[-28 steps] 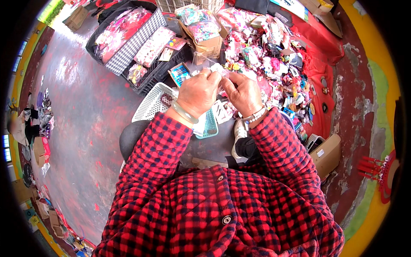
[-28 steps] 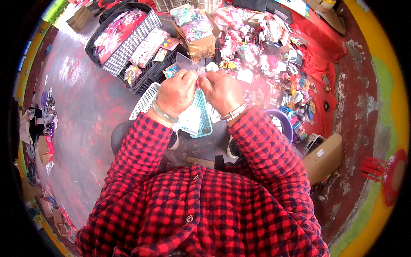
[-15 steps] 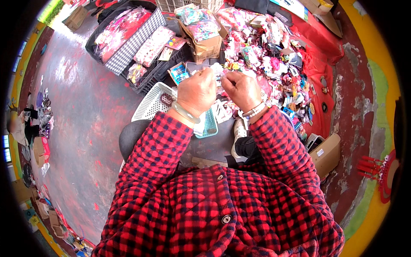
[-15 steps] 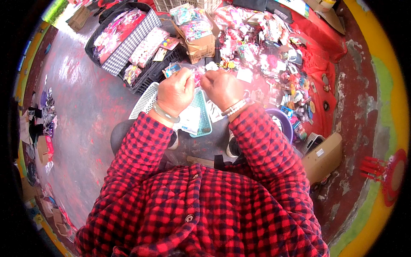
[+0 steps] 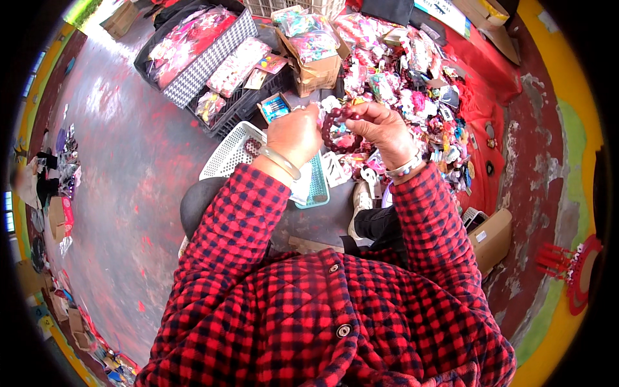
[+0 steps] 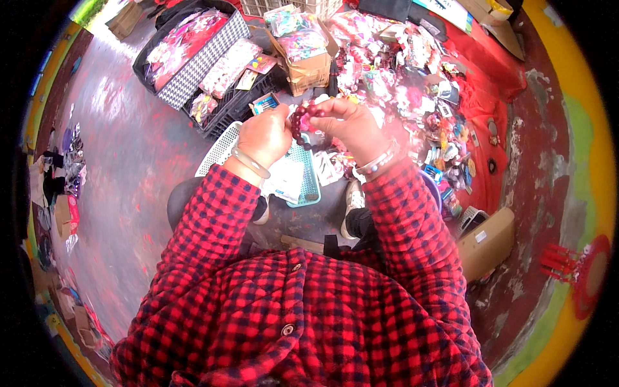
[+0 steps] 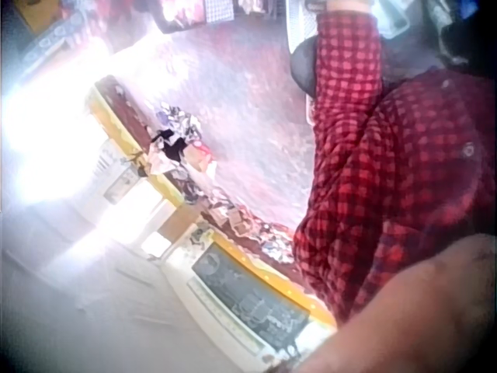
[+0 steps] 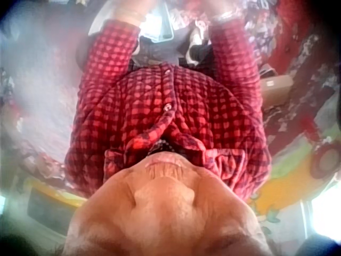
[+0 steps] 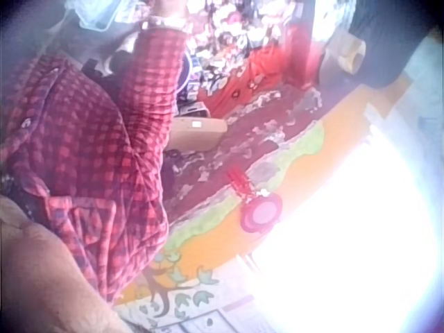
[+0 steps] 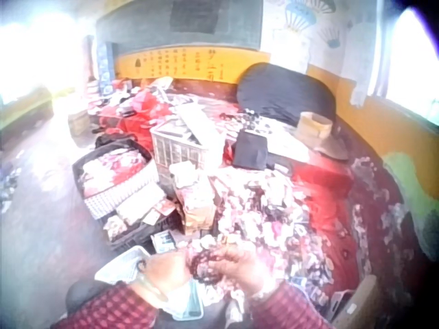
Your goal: The person takes beaded bracelets from a pile, inserts each one into a plastic bag, seals the bag by removing an adhesive strip, and places the packaged bracelet into a white basket.
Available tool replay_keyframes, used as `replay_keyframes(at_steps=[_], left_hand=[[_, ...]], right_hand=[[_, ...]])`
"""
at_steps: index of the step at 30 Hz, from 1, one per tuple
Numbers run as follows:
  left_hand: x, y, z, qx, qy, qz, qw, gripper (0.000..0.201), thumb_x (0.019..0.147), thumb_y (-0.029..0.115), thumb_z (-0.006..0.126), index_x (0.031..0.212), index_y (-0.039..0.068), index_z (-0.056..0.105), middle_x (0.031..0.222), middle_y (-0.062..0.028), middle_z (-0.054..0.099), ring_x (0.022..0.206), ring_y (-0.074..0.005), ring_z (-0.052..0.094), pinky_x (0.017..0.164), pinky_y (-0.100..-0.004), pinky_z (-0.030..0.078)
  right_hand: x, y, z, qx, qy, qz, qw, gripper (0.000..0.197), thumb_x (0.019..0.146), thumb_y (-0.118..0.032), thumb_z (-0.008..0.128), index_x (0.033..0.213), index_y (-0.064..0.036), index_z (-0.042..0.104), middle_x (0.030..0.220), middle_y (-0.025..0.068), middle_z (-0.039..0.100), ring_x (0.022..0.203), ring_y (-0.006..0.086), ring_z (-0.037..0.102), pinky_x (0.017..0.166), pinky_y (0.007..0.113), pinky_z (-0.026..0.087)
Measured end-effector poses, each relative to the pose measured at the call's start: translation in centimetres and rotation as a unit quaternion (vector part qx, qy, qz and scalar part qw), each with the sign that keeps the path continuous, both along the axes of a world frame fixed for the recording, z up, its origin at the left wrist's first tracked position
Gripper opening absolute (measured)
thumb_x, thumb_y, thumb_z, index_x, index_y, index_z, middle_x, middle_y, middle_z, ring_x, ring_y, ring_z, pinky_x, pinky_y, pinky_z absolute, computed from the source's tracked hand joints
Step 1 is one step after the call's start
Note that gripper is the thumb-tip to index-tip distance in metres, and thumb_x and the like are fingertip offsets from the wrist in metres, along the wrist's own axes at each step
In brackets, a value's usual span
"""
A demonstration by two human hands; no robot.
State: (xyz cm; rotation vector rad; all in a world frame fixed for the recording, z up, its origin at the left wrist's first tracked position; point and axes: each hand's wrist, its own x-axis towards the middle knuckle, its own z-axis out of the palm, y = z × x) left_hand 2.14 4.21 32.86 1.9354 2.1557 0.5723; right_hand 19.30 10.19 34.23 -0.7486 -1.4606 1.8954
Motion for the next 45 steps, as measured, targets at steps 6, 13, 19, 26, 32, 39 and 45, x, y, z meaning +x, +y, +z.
replay_keyframes(at_steps=[6, 13, 19, 26, 32, 39, 45], left_hand=[[0.7, 0.0, 0.1, -0.029, -0.080, 0.023, 0.996, 0.019, 0.077, 0.023, 0.054, 0.084, 0.007, 0.060, 0.073, -0.0168, 0.062, 0.070, -0.0348, 0.061, 0.060, -0.0441, 0.048], [-0.1, -0.2, -0.2, 0.032, -0.105, -0.019, 0.994, 0.021, 0.077, 0.028, 0.053, 0.086, 0.010, 0.061, 0.073, -0.0138, 0.062, 0.070, -0.0335, 0.061, 0.060, -0.0424, 0.048], [0.2, 0.1, -0.4, 0.073, -0.072, 0.036, 0.994, 0.015, 0.074, 0.022, 0.057, 0.075, 0.007, 0.057, 0.067, -0.0170, 0.060, 0.067, -0.0364, 0.060, 0.058, -0.0439, 0.047], [0.2, -0.1, 0.0, 0.041, -0.023, 0.013, 0.999, 0.015, 0.075, 0.020, 0.057, 0.077, 0.006, 0.053, 0.065, -0.0162, 0.060, 0.065, -0.0356, 0.060, 0.055, -0.0445, 0.047], [0.5, -0.3, -0.3, 0.060, 0.005, -0.019, 0.998, 0.014, 0.074, 0.016, 0.057, 0.081, 0.005, 0.052, 0.066, -0.0157, 0.060, 0.064, -0.0341, 0.060, 0.055, -0.0430, 0.048], [0.2, 0.1, -2.0, 0.117, -0.072, -0.041, 0.990, 0.012, 0.077, 0.012, 0.052, 0.081, 0.001, 0.050, 0.067, -0.0188, 0.059, 0.062, -0.0368, 0.059, 0.056, -0.0445, 0.047], [0.7, 0.2, -2.1, 0.123, -0.098, -0.020, 0.987, 0.008, 0.076, 0.008, 0.054, 0.079, 0.002, 0.049, 0.066, -0.0190, 0.058, 0.064, -0.0374, 0.058, 0.056, -0.0443, 0.046]], right_hand=[[-1.8, -1.6, -1.3, 0.020, -0.021, -0.060, 0.998, 0.024, 0.081, -0.010, 0.063, 0.102, 0.0004, 0.060, 0.091, 0.0029, 0.063, 0.081, 0.0089, 0.055, 0.075, 0.023, 0.045], [-3.5, -3.1, -1.2, 0.423, -0.113, -0.066, 0.897, 0.038, 0.081, -0.008, 0.057, 0.118, -0.0025, 0.051, 0.090, 0.0155, 0.057, 0.080, 0.0273, 0.055, 0.071, 0.035, 0.043], [-2.5, -2.1, -1.5, 0.352, -0.135, -0.118, 0.919, 0.039, 0.081, -0.008, 0.058, 0.119, -0.0044, 0.050, 0.090, 0.0142, 0.057, 0.082, 0.0247, 0.057, 0.072, 0.033, 0.044], [-1.4, -1.2, -0.4, 0.148, -0.123, -0.056, 0.980, 0.030, 0.078, -0.003, 0.064, 0.107, -0.0031, 0.056, 0.084, 0.0035, 0.058, 0.075, 0.0077, 0.053, 0.066, 0.021, 0.043], [-1.2, -1.0, -2.1, 0.229, -0.208, -0.027, 0.951, 0.025, 0.080, -0.019, 0.060, 0.102, -0.0055, 0.062, 0.080, 0.0147, 0.064, 0.068, 0.0204, 0.061, 0.064, 0.032, 0.046], [-1.0, -0.6, -1.9, 0.284, -0.304, -0.027, 0.909, 0.026, 0.079, -0.024, 0.059, 0.099, -0.0073, 0.063, 0.078, 0.0194, 0.062, 0.071, 0.0335, 0.061, 0.063, 0.037, 0.046], [-1.5, -1.3, -0.9, 0.325, -0.299, -0.041, 0.896, 0.025, 0.080, -0.021, 0.056, 0.099, -0.0043, 0.060, 0.077, 0.0205, 0.061, 0.071, 0.0351, 0.060, 0.063, 0.040, 0.047]])
